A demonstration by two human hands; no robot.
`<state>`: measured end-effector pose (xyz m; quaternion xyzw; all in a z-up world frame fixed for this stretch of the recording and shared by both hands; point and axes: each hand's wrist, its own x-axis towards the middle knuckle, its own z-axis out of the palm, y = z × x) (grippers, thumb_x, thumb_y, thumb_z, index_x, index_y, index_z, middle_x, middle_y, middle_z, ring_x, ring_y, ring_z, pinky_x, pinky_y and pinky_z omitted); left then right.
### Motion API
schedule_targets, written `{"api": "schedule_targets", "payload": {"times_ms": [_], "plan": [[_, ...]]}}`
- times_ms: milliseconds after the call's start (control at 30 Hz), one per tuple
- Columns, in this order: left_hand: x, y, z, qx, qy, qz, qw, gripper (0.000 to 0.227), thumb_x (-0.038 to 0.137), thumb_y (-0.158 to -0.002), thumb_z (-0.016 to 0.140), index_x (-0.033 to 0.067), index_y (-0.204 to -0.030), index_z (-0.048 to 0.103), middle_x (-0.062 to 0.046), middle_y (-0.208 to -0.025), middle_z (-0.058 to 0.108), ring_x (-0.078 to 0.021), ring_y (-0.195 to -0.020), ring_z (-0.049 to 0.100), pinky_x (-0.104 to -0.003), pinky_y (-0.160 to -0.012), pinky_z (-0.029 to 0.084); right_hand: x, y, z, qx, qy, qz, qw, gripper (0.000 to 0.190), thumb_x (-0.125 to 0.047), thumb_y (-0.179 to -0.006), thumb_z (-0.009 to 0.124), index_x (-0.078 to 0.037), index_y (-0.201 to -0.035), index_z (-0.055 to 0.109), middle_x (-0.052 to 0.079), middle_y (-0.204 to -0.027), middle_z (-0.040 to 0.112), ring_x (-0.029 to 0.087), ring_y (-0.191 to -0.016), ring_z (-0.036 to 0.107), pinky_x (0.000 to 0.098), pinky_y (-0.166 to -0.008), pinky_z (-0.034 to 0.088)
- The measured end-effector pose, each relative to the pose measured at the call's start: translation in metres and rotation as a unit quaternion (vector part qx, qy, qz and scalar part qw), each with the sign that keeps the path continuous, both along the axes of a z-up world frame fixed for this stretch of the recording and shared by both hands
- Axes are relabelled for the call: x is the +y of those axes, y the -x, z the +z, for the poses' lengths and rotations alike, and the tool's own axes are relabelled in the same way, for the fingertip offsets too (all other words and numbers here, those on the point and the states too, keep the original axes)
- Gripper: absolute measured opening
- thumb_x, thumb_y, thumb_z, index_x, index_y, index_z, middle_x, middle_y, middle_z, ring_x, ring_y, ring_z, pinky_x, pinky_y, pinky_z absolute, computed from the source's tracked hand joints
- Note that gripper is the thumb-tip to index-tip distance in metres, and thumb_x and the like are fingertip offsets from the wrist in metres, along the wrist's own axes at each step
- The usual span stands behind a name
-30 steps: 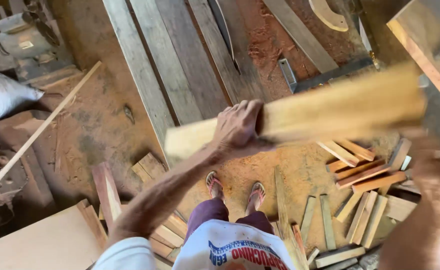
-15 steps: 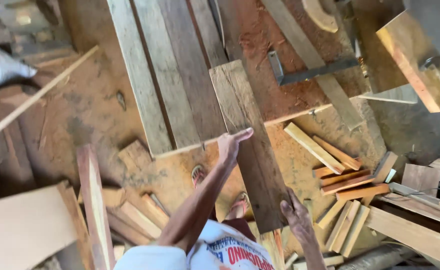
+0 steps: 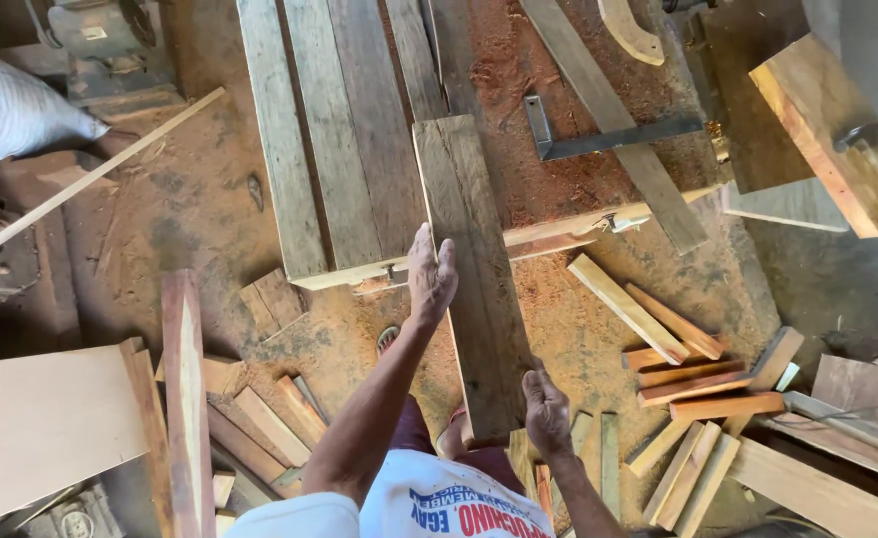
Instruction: Measure and cut pieces of wood using a table saw and a square ruler.
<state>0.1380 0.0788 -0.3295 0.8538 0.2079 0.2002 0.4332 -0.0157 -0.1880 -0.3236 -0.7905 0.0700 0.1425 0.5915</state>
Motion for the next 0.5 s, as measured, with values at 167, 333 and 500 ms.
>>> {"api": "schedule_targets", "payload": {"times_ms": [167, 333, 500], "plan": [[0.000, -0.035, -0.019, -0.027, 0.051, 0.002, 0.998, 0.063, 0.028, -0.105, 0.053, -0.0110, -0.152, 0.038, -0.031, -0.154, 0.044, -0.0432, -0.143, 0.043, -0.044, -0.121, 0.032, 0.005, -0.013, 0.001, 0.025, -0.068, -0.025, 0.997, 0.057, -0.033, -0.105, 0.053, 0.004, -0.148, 0.050, 0.010, -0.113, 0.073, 0.013, -0.104, 0.063, 0.0247, -0.088, 0.052], [0.010, -0.069, -0.015, -0.056, 0.127, 0.025, 0.990, 0.059, 0.024, -0.105, 0.054, -0.0065, -0.153, 0.039, -0.027, -0.155, 0.048, -0.0375, -0.145, 0.045, -0.039, -0.120, 0.034, 0.018, -0.048, -0.005, 0.004, -0.020, -0.023, 1.000, 0.058, -0.037, -0.106, 0.054, 0.007, -0.142, 0.053, 0.011, -0.124, 0.070, 0.015, -0.116, 0.062, 0.0271, -0.097, 0.049], [0.018, -0.092, -0.006, -0.076, 0.157, 0.029, 0.984, 0.059, 0.024, -0.105, 0.056, -0.0041, -0.154, 0.040, -0.025, -0.153, 0.051, -0.0338, -0.143, 0.051, -0.036, -0.117, 0.039, 0.033, -0.072, 0.013, 0.019, -0.007, -0.018, 1.000, 0.057, -0.038, -0.105, 0.053, 0.006, -0.141, 0.059, 0.016, -0.115, 0.075, 0.016, -0.108, 0.063, 0.0264, -0.092, 0.052]]}}
